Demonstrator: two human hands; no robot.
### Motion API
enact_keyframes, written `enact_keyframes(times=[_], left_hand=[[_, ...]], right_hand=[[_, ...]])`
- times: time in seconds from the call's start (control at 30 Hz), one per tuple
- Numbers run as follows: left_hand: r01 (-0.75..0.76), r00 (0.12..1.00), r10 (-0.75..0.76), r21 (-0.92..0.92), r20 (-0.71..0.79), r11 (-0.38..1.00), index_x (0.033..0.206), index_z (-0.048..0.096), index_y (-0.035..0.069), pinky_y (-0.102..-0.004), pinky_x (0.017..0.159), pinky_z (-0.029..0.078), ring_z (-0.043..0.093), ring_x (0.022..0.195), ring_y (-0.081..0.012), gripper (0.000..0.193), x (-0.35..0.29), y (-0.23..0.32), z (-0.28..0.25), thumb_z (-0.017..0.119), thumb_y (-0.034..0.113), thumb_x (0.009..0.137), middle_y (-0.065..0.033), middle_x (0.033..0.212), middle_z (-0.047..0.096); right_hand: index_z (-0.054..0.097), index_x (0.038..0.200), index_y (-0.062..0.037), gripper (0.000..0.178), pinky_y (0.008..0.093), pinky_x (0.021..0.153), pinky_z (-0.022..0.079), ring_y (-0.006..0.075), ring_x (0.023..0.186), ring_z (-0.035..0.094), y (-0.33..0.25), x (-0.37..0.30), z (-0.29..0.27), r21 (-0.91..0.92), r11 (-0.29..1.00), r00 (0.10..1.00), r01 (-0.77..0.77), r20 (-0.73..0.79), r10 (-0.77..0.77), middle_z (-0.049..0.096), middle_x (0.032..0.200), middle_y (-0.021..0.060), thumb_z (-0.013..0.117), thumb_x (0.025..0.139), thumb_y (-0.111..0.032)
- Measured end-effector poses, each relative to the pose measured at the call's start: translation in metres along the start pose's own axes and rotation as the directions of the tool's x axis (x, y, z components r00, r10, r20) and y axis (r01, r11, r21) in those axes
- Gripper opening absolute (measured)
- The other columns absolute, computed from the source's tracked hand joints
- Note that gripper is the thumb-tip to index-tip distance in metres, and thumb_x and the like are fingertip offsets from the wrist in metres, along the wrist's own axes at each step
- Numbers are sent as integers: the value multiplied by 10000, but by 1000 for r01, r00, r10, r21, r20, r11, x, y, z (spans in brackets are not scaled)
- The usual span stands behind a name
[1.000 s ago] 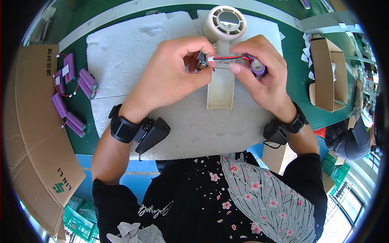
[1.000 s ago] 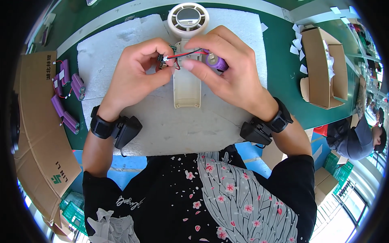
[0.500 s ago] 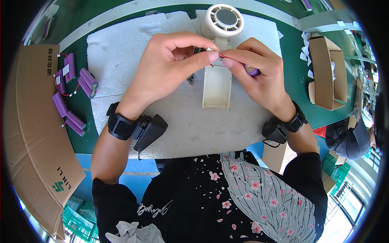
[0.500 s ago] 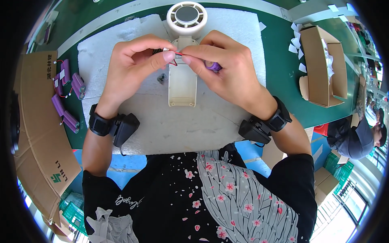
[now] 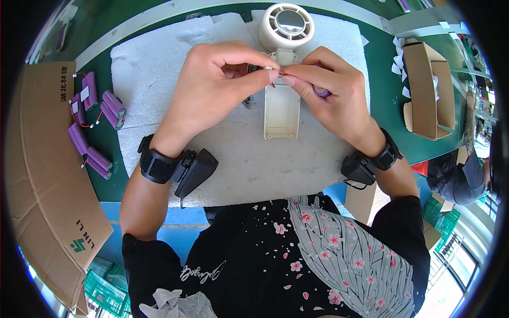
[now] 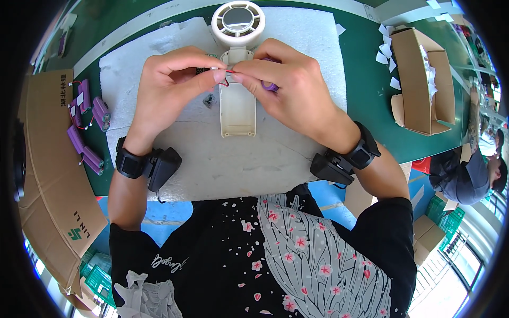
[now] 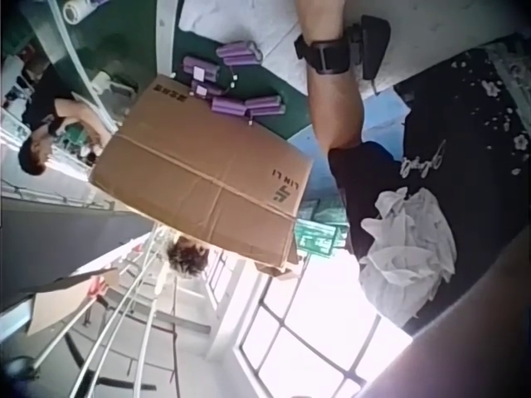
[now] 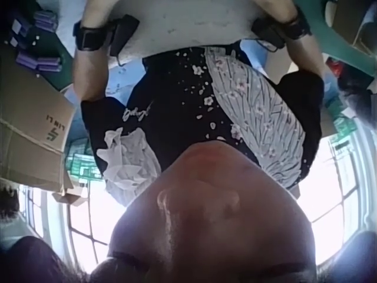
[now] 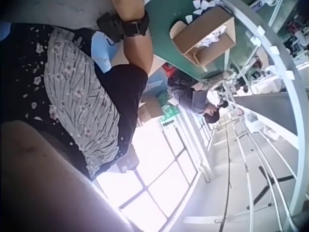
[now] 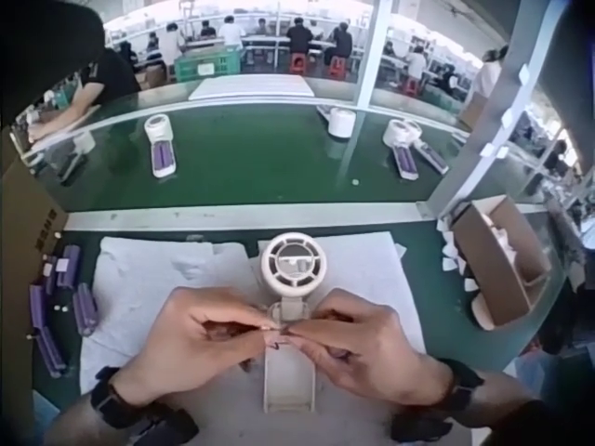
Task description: Assemble a portable fan by inserting rechargeable batteries and connecting the internal circuit board to the housing.
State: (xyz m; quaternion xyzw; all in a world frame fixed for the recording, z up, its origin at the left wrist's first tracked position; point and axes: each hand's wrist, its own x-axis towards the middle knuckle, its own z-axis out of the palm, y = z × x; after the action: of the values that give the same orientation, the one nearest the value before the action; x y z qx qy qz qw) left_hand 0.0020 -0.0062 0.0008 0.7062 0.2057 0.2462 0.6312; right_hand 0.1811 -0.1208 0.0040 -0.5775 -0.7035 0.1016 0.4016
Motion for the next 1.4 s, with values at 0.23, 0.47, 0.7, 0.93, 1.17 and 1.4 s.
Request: enact_keyframes(times=[0.23, 0.47, 0.7, 0.93, 1.17, 1.4], left_hand=[[155, 963, -153, 5, 220, 988, 1100, 686, 15, -213, 720, 493, 595, 800, -66, 276, 4, 6, -20, 697, -24, 827, -31, 925, 674], [145, 959, -124, -65, 254, 987, 1192, 617, 20, -218, 755, 502, 604, 851, -71, 388, 7, 4, -21, 696, -48, 818, -25, 994, 658], [141, 960, -101, -138, 259, 980, 1164, 578, 26, -219, 765, 507, 611, 866, -84, 390, 8, 2, -23, 724, -30, 806, -34, 998, 662], [71, 978, -58, -57, 200, 996, 1122, 607, 12, -236, 767, 533, 641, 868, -105, 337, 8, 1, -21, 709, -61, 809, -56, 1008, 671], [58, 989, -54, -30, 135, 998, 1147, 672, 32, -240, 762, 541, 650, 820, -106, 341, 4, 3, -12, 666, -58, 818, -60, 933, 693], [-107, 986, 90, 115, 144, 988, 1204, 653, 46, -257, 789, 537, 647, 843, -112, 417, 1, 1, -5, 605, -76, 808, -57, 972, 691]], right_hand=[[736, 942, -39, 117, 248, 507, 371, 130, 603, 498, 1, 1, -4, 22, 999, 998, -42, 48, 41, 569, 771, 49, 730, 826, -59], [734, 911, -31, 88, 255, 506, 362, 120, 591, 481, 4, -1, -4, 105, 994, 998, -12, 69, 5, 567, 757, 49, 728, 824, -49], [726, 882, -15, 71, 252, 503, 360, 126, 592, 495, 1, 0, -4, 85, 994, 995, -67, 79, 61, 571, 748, 49, 731, 818, -45], [719, 867, -8, 68, 252, 502, 366, 127, 590, 504, 1, -1, -3, 90, 995, 997, -45, 65, 40, 572, 743, 51, 733, 813, -47], [717, 843, -8, 76, 249, 506, 383, 131, 593, 519, 4, -4, -1, 45, 999, 998, 29, 58, -32, 568, 743, 60, 749, 802, -64], [656, 980, -13, 221, 226, 503, 401, 90, 572, 512, 2, -3, -5, 54, 999, 999, 4, 40, -6, 570, 772, 48, 754, 784, -42]])
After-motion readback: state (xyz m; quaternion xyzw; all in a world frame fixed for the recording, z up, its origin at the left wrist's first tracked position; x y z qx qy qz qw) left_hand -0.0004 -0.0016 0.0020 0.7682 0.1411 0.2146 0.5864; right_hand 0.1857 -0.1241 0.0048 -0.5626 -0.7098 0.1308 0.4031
